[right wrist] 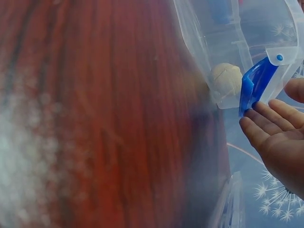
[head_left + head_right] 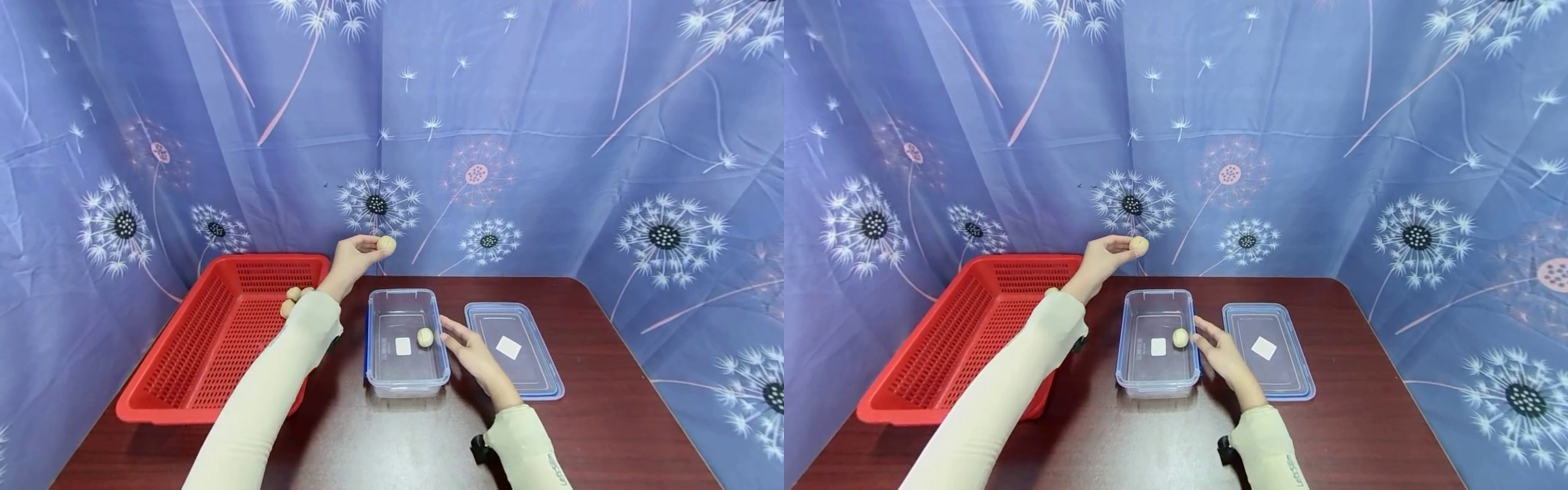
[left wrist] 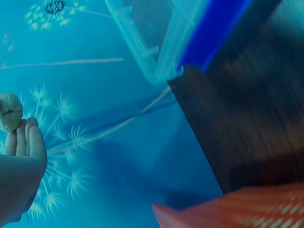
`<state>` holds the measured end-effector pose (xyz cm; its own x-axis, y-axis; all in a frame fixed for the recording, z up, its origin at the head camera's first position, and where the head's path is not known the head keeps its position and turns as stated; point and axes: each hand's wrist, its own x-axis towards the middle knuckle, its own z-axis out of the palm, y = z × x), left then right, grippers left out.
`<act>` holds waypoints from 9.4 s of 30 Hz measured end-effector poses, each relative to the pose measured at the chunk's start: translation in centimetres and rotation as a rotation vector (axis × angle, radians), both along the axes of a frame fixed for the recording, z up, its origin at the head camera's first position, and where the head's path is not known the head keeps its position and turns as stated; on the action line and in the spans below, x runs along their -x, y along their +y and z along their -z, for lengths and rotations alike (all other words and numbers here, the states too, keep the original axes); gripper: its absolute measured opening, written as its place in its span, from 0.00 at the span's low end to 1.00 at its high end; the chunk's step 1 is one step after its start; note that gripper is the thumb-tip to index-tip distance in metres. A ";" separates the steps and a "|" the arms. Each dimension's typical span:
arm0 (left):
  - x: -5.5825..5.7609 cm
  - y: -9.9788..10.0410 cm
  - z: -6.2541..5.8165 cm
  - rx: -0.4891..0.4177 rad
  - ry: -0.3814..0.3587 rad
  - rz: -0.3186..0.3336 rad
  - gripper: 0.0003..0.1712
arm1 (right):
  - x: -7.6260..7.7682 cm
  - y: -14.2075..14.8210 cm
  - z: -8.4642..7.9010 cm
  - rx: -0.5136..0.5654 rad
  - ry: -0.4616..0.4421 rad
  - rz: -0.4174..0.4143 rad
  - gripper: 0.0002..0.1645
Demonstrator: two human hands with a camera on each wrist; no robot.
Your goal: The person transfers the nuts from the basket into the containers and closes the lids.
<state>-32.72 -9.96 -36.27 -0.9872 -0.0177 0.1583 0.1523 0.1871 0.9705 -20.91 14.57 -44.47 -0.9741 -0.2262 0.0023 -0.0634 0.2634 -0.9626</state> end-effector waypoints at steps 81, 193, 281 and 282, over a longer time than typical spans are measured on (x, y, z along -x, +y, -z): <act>-1.1 2.8 1.7 0.152 -0.113 0.129 0.19 | 1.9 0.8 3.3 0.016 0.005 0.015 0.29; -2.6 -17.0 7.1 0.308 -0.340 -0.035 0.29 | 1.7 0.9 3.4 0.030 0.019 0.009 0.29; -10.7 6.9 11.1 0.224 -0.094 0.223 0.16 | 1.9 1.0 3.9 0.084 0.029 -0.007 0.29; -10.7 6.9 11.1 0.229 -0.089 0.224 0.16 | 1.9 1.0 3.9 0.081 0.031 -0.008 0.29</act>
